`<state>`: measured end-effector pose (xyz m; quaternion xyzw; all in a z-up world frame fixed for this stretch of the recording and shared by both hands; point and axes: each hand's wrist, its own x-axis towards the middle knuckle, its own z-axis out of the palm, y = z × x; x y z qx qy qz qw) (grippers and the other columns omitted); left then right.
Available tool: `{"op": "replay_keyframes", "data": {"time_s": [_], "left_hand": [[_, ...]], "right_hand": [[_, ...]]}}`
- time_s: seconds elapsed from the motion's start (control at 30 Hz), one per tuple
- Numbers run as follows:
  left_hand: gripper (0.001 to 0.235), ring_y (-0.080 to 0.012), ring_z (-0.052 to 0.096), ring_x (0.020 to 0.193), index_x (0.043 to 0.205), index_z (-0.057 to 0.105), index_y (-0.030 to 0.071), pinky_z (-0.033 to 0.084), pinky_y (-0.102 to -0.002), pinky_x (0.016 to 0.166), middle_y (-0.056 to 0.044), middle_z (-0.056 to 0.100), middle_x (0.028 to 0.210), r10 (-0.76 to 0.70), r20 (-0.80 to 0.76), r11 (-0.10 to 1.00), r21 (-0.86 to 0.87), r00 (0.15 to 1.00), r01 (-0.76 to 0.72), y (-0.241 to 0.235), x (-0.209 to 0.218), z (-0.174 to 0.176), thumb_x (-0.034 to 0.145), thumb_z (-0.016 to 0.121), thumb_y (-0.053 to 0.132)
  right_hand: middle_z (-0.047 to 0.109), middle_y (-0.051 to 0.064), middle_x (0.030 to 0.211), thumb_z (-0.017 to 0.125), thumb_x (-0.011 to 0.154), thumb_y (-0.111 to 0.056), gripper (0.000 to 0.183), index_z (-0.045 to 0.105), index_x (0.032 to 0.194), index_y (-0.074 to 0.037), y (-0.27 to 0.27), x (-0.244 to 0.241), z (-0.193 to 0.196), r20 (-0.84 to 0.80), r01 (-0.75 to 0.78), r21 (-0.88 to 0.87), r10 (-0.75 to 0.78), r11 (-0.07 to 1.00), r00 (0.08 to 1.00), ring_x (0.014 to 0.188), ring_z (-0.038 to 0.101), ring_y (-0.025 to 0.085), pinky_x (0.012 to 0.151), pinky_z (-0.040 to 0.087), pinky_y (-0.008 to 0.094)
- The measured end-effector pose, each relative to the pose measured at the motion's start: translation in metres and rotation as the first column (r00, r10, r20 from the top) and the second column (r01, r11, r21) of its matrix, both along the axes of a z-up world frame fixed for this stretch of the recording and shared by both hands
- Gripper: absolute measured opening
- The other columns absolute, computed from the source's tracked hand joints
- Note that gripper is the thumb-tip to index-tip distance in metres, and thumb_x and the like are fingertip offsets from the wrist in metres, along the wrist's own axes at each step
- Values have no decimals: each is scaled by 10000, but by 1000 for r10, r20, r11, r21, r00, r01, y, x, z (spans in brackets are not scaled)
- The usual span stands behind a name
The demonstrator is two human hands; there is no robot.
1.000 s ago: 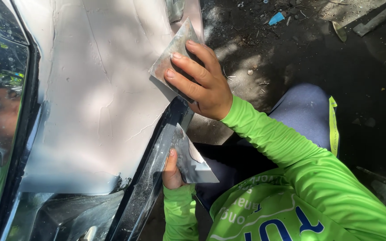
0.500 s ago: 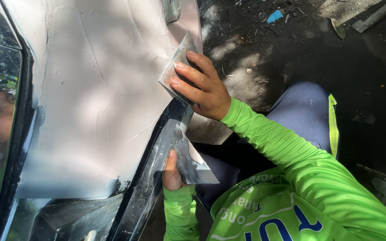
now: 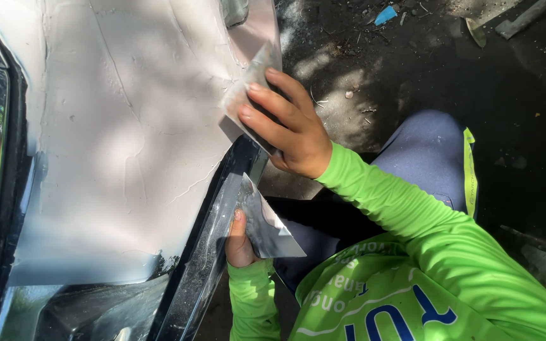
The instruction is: The person sands the front bumper of a black car using a sanding block and sandpaper. They repeatedly rub the sanding block over the light-colored filler area, occasionally switching between two pieces of sandpaper to continue smoothing the surface.
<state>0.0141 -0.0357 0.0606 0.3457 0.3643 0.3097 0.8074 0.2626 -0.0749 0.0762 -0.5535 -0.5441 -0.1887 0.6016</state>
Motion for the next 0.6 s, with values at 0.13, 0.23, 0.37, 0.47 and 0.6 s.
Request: {"op": "replay_keyframes", "data": {"time_s": [0.13, 0.23, 0.37, 0.47, 0.6], "left_hand": [[509, -253, 618, 1172, 1447, 521, -21, 498, -407, 1027, -146, 609, 1356, -7, 9, 1000, -11, 1000, 7, 1, -4, -5, 1011, 562, 239], [521, -247, 628, 1168, 1440, 525, -20, 504, -399, 1027, -144, 618, 1347, -4, -20, 1000, -15, 1000, 4, 1, 0, 2, 995, 565, 248], [531, -240, 637, 1160, 1439, 525, -19, 519, -387, 1011, -143, 623, 1334, -14, -32, 1000, 11, 999, 15, 2, -1, -2, 985, 577, 252], [530, -243, 633, 1137, 1451, 515, -21, 531, -390, 982, -145, 624, 1314, -14, -32, 1000, 18, 999, 14, 3, -3, -6, 999, 582, 247], [541, -237, 636, 1113, 1462, 496, -10, 540, -389, 950, -133, 632, 1304, 4, -58, 1000, 31, 998, -2, 2, 2, 0, 992, 570, 246]], "right_hand": [[461, 119, 1558, 790, 874, 47, 643, 591, 1467, -106, 10, 0, 5, 40, -7, 7, 7, 1000, 999, 1468, 417, 440, 1254, 416, 551], [468, 106, 1559, 811, 886, 32, 627, 600, 1455, -123, 15, -2, -6, 33, -7, -11, 7, 1000, 999, 1474, 413, 419, 1257, 416, 533], [483, 111, 1539, 830, 936, 12, 556, 601, 1428, -107, 19, 1, -29, 1, -55, 27, 55, 998, 998, 1461, 435, 416, 1243, 427, 530], [488, 124, 1535, 807, 938, 28, 539, 597, 1419, -92, 21, 9, -55, -28, -120, 31, 121, 992, 992, 1469, 444, 433, 1242, 436, 537], [509, 118, 1530, 792, 955, 56, 506, 616, 1406, -91, 18, 19, -71, -13, -160, 20, 160, 987, 987, 1475, 458, 421, 1239, 432, 548]]}}
